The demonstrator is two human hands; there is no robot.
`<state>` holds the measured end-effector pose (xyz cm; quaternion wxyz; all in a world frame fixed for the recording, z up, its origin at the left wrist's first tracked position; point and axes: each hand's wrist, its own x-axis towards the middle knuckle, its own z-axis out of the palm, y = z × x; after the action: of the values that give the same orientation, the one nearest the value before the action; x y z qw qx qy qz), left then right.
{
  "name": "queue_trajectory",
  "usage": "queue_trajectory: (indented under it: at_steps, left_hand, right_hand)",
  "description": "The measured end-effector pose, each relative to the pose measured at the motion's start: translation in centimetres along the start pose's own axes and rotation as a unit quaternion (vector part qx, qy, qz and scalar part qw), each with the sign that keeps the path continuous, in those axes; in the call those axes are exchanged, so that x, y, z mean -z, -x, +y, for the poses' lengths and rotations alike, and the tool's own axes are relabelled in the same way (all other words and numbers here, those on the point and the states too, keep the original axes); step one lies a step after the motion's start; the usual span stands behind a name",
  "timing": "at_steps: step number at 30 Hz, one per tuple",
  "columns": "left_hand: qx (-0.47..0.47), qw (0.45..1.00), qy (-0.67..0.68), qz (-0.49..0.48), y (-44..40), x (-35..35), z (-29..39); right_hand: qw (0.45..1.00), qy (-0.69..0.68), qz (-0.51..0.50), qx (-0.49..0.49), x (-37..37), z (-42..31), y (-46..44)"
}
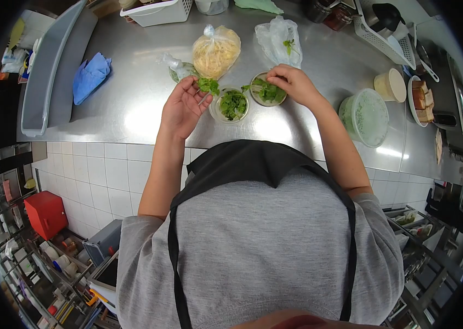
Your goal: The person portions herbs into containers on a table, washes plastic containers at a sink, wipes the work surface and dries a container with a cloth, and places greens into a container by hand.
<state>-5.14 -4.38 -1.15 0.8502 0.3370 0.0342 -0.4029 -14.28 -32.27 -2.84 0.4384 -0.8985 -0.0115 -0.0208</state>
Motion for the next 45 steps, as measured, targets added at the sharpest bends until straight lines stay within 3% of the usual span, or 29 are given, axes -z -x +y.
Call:
queue_trajectory:
  at_steps: [2, 4, 10, 11, 13, 16, 20, 22, 28, 34, 41, 45]
  left_hand:
    - [0.003, 1.0, 0.002, 0.004, 0.0, 0.0, 0.0]
    - [0.005, 1.0, 0.005, -0.001, 0.0, 0.2, -0.1]
    - [0.0, 1.0, -0.005, -0.012, 0.0, -0.8, -0.4]
    - [0.0, 1.0, -0.008, -0.02, -0.1, -1.2, -0.4]
    - [-0.005, 1.0, -0.022, -0.005, 0.0, -2.6, -0.7]
    - [-0.008, 0.999, -0.033, -0.001, -0.1, -3.4, -1.1]
    - [-0.003, 0.999, -0.04, -0.01, -0.1, -4.1, -1.4]
    - [0.003, 0.999, -0.029, -0.022, 0.0, -4.3, -1.5]
    - [0.012, 0.998, 0.017, -0.054, 0.3, -5.0, -1.6]
    - [0.049, 0.994, 0.019, -0.093, -0.3, -3.7, -2.5]
    - [0.068, 0.994, 0.015, -0.086, 0.2, -4.9, -2.7]
    - [0.005, 0.994, -0.087, -0.071, 0.1, -4.9, -3.0]
  right_hand:
    - [0.998, -0.042, 0.025, -0.029, 0.3, 0.0, 0.2]
    - [0.987, -0.105, 0.01, -0.118, 1.0, -0.4, 0.3]
    - [0.98, -0.143, -0.002, -0.137, 1.1, -0.7, 0.2]
    - [0.981, -0.143, -0.003, -0.134, 0.9, -0.9, 0.2]
    - [0.995, 0.091, 0.031, -0.031, 0.3, -2.1, 0.4]
    - [0.99, 0.118, 0.078, -0.012, 0.2, -3.8, 0.4]
    - [0.99, 0.075, 0.116, -0.023, 1.0, -6.4, 0.4]
    - [0.988, -0.018, 0.138, 0.071, 1.1, -7.3, 0.6]
    - [0.983, -0.079, 0.13, 0.103, 0.3, -9.7, 1.0]
    - [0.984, -0.037, 0.104, 0.142, -0.4, -10.1, 1.1]
    - [0.981, -0.136, 0.128, 0.055, -0.6, -8.8, 1.7]
    - [0.982, -0.133, 0.126, 0.052, -0.5, -8.6, 1.9]
